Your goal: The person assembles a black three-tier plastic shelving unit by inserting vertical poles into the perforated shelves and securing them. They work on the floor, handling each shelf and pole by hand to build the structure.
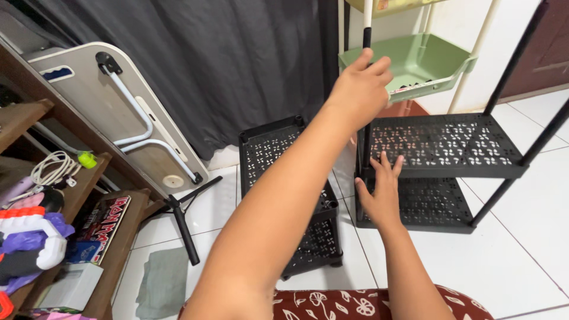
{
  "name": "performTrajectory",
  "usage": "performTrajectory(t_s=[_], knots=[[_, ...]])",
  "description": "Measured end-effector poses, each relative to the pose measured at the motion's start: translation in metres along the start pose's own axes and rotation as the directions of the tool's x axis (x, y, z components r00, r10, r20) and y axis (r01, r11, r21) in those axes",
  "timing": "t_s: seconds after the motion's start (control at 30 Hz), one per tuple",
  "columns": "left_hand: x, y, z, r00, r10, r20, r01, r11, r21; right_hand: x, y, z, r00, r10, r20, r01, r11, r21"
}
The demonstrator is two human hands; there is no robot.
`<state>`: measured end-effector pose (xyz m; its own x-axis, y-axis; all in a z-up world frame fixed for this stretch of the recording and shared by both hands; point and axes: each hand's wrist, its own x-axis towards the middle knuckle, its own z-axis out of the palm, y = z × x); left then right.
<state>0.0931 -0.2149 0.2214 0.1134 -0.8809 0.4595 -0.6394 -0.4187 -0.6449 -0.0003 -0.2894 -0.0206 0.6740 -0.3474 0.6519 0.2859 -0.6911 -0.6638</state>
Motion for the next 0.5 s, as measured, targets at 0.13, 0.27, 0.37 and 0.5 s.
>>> performTrajectory(t_s=[0.13, 0.27, 0.37, 0.5], knots=[[-0.049, 0.01, -0.016, 0.887, -0.213, -0.409, 0.113, 0.96, -0.254, 0.002, 0.008, -0.001, 1.0, -0.021, -0.022, 0.021, 0.999, 0.033], [-0.13, 0.05, -0.032, 0.82, -0.564, 0.098, 0.548, 0.723, -0.419, -0.004, -0.01, 0.004, 0.983, 0.034, -0.183, -0.023, 0.998, 0.063], [-0.185, 0.096, -0.04, 0.732, -0.594, 0.334, 0.68, 0.602, -0.419, -0.019, -0.03, 0.015, 0.959, -0.058, -0.278, 0.068, 0.997, 0.027], [-0.219, 0.124, -0.034, 0.713, -0.643, 0.28, 0.691, 0.577, -0.436, -0.049, -0.049, 0.036, 0.976, -0.112, -0.187, 0.149, 0.969, 0.197]])
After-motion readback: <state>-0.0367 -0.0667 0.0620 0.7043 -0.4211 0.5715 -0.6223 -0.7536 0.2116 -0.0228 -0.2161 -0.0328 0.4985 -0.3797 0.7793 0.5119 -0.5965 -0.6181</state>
